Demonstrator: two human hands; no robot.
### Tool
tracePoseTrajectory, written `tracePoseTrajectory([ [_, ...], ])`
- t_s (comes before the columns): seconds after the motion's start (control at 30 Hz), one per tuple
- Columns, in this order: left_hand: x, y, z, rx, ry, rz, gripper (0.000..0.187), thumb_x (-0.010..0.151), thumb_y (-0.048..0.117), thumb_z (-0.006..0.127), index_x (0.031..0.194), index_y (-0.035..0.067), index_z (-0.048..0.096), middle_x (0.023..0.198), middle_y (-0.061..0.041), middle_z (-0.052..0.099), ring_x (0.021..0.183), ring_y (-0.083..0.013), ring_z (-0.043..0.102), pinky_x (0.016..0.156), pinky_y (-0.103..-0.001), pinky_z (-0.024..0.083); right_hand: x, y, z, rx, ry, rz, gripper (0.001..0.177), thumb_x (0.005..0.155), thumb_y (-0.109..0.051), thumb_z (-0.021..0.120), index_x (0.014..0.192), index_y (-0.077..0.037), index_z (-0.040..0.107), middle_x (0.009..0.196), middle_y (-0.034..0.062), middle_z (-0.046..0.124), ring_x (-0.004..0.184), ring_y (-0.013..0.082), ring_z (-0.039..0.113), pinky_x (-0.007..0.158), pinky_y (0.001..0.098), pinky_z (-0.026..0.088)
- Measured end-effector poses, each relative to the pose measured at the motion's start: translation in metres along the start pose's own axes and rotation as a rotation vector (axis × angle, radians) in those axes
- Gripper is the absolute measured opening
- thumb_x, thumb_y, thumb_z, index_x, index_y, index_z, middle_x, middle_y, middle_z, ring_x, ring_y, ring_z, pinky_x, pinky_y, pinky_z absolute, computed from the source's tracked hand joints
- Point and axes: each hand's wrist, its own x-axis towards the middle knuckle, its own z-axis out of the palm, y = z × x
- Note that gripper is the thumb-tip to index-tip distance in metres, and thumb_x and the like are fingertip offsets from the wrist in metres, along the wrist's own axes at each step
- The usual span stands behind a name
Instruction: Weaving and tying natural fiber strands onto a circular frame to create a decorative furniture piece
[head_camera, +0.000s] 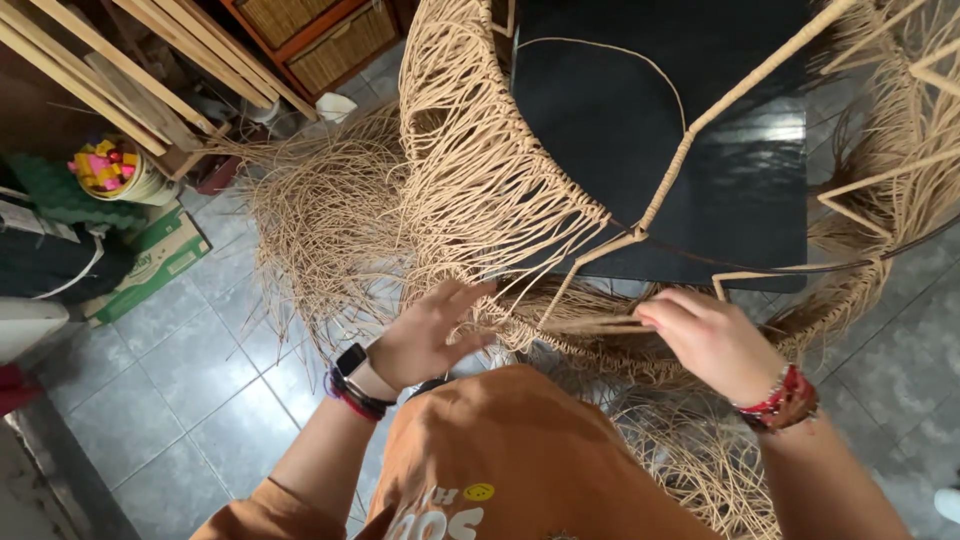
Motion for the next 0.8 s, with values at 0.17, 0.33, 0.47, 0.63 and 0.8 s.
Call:
tracePoseTrajectory([
  [0.17,0.006,0.084,-0.009,-0.055,0.664,0.684,0.026,0.100,0.016,0.036,0.089,0.004,0.057,0.092,-0.014,0.057,0.084,-0.0346,0.055,0.076,-0.047,0.049,-0.012,0.028,0.005,0.475,0.207,-0.237,0.022,0.098,0.004,0.053,0.113,-0.007,0.065,0.071,-0.0028,0.066,0.056,0.0044,0.064,0.048,0.0130,0.058],
  [0.33,0.061,0.090,0.076,-0.013,0.520,0.697,0.026,0.102,0.014,0.047,0.111,0.005,0.069,0.102,-0.013,0.063,0.085,-0.0293,0.067,0.071,-0.041,0.058,0.077,0.006,-0.020,0.528,0.399,0.283,0.029,0.106,0.002,0.045,0.123,-0.007,0.066,0.064,0.0001,0.057,0.050,0.0128,0.053,0.048,0.0248,0.044],
  [0.47,0.135,0.015,0.170,0.220,0.460,0.242,0.073,0.088,-0.002,0.053,0.158,0.003,0.034,0.104,-0.019,0.069,0.080,-0.0312,0.074,0.062,-0.039,0.060,0.117,0.050,0.030,-0.073,0.283,0.532,0.016,0.103,-0.020,0.060,0.113,-0.031,0.067,0.084,0.0025,0.076,0.080,0.0369,0.074,0.071,0.0501,0.059],
  [0.63,0.193,-0.038,0.243,0.415,0.518,-0.006,0.047,0.085,0.027,0.065,0.129,0.014,0.054,0.098,-0.005,0.064,0.077,-0.0257,0.072,0.063,-0.036,0.060,0.122,0.037,0.035,-0.401,-0.046,0.628,0.019,0.101,-0.042,0.051,0.096,-0.030,0.064,0.068,0.0068,0.071,0.068,0.0353,0.075,0.062,0.0459,0.062],
  [0.8,0.179,-0.045,0.251,0.361,0.450,0.077,0.069,0.085,0.032,0.061,0.147,0.005,0.044,0.104,-0.009,0.064,0.081,-0.0303,0.074,0.063,-0.037,0.061,0.125,0.036,0.030,-0.377,-0.078,0.711,0.023,0.101,-0.036,0.045,0.093,-0.024,0.063,0.071,0.0112,0.073,0.068,0.0389,0.075,0.060,0.0498,0.061],
])
